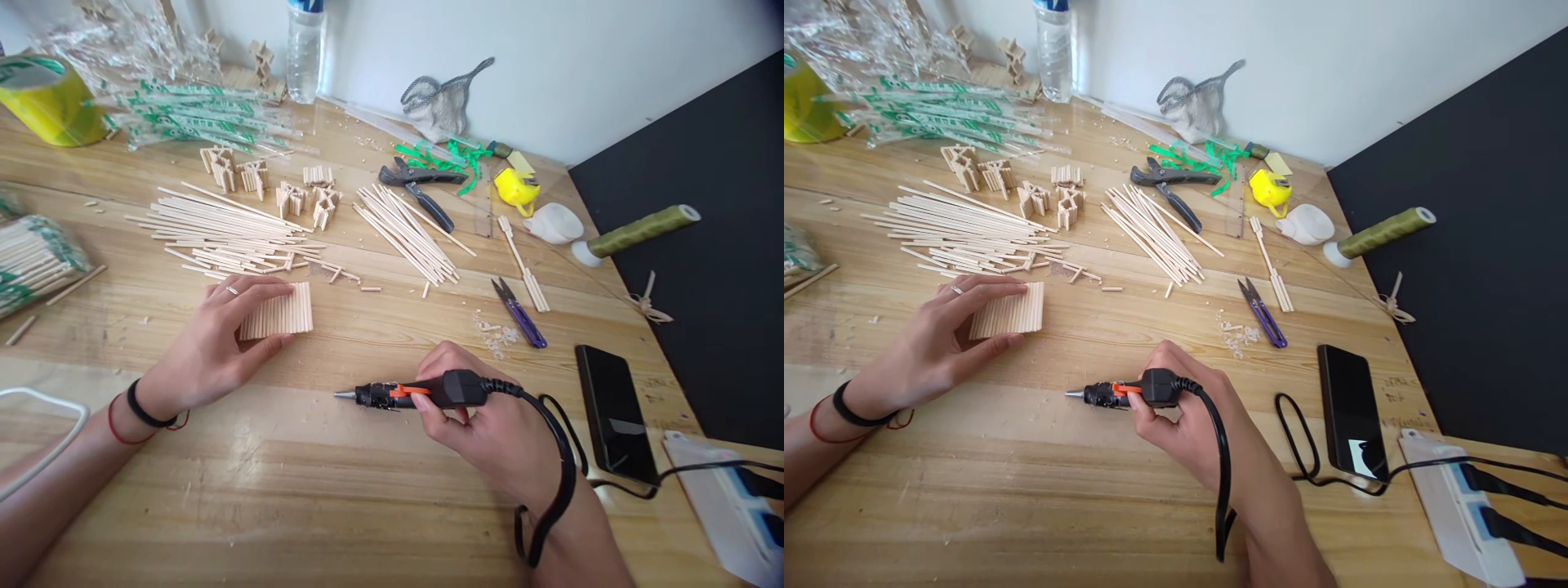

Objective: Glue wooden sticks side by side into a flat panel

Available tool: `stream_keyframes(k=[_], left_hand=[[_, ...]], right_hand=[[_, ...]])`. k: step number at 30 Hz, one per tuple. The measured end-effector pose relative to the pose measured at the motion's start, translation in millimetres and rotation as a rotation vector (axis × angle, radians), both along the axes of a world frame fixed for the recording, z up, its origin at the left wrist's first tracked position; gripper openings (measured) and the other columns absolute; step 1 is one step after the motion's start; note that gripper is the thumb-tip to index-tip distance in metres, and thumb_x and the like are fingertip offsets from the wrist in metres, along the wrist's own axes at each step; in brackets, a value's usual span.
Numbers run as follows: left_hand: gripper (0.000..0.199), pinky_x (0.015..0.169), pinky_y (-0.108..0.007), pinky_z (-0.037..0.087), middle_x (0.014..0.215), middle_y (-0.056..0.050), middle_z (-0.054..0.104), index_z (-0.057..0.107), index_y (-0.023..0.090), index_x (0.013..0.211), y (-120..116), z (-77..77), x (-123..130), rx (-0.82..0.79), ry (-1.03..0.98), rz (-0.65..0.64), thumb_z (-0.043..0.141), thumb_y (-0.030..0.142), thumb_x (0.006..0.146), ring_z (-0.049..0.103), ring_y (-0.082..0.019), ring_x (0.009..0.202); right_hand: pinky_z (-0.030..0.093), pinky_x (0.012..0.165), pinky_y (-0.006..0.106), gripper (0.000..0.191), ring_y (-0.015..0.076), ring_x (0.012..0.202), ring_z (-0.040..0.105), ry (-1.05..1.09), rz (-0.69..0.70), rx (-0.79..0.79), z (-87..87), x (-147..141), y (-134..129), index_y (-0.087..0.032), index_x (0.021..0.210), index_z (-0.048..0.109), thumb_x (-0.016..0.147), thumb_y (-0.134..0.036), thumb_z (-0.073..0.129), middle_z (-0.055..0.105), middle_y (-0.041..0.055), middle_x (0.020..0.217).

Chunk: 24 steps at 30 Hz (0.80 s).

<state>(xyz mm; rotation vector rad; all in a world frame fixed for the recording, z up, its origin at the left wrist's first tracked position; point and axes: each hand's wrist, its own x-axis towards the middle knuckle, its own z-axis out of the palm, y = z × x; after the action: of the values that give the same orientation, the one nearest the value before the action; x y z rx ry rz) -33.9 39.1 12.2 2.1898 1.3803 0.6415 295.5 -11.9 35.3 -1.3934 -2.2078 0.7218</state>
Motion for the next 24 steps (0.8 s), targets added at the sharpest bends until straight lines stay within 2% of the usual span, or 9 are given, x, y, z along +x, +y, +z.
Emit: stream_keyframes(k=[8, 14, 19, 24], left_hand=[[0.048, 0.116, -0.055, 0.046, 0.147, -0.009, 0.066, 0.061, 0.027, 0.139, -0.2, 0.3, 0.3, -0.009, -0.008, -0.004, 0.061, 0.055, 0.1, 0.062, -0.036, 0.134], [0.047, 0.116, -0.053, 0.046, 0.146, -0.01, 0.067, 0.062, 0.026, 0.139, 0.2, -0.3, 0.2, 0.007, -0.007, -0.013, 0.061, 0.053, 0.101, 0.062, -0.036, 0.134], [0.046, 0.116, -0.053, 0.046, 0.147, -0.009, 0.066, 0.061, 0.028, 0.14, 0.1, 0.0, -0.1, -0.002, 0.001, -0.016, 0.06, 0.053, 0.101, 0.061, -0.036, 0.135], [0.046, 0.116, -0.054, 0.046, 0.146, -0.01, 0.066, 0.061, 0.026, 0.139, -0.3, -0.2, -0.1, 0.007, -0.009, -0.012, 0.061, 0.052, 0.101, 0.062, -0.036, 0.134]], right_hand=[[0.044, 0.065, 0.027, 0.02, 0.0143, 0.067, 0.056, 0.032, 0.018, 0.012, 1.8, -0.1, 1.3, -0.026, 0.085, 0.052, 0.096, -0.015, 0.064, 0.057, -0.0042, 0.081], [0.046, 0.065, 0.028, 0.016, 0.015, 0.069, 0.06, 0.017, 0.014, 0.046, 1.2, 0.8, 2.9, -0.026, 0.089, 0.055, 0.096, -0.014, 0.064, 0.063, -0.0025, 0.086], [0.048, 0.068, 0.028, 0.018, 0.0153, 0.071, 0.061, 0.02, 0.058, -0.007, 2.1, 1.8, 1.7, -0.026, 0.089, 0.055, 0.096, -0.013, 0.065, 0.063, -0.0027, 0.086], [0.051, 0.071, 0.03, 0.018, 0.0178, 0.079, 0.066, 0.057, 0.037, 0.039, 2.9, 2.0, 2.5, -0.026, 0.091, 0.054, 0.097, -0.012, 0.063, 0.065, -0.0007, 0.089]])
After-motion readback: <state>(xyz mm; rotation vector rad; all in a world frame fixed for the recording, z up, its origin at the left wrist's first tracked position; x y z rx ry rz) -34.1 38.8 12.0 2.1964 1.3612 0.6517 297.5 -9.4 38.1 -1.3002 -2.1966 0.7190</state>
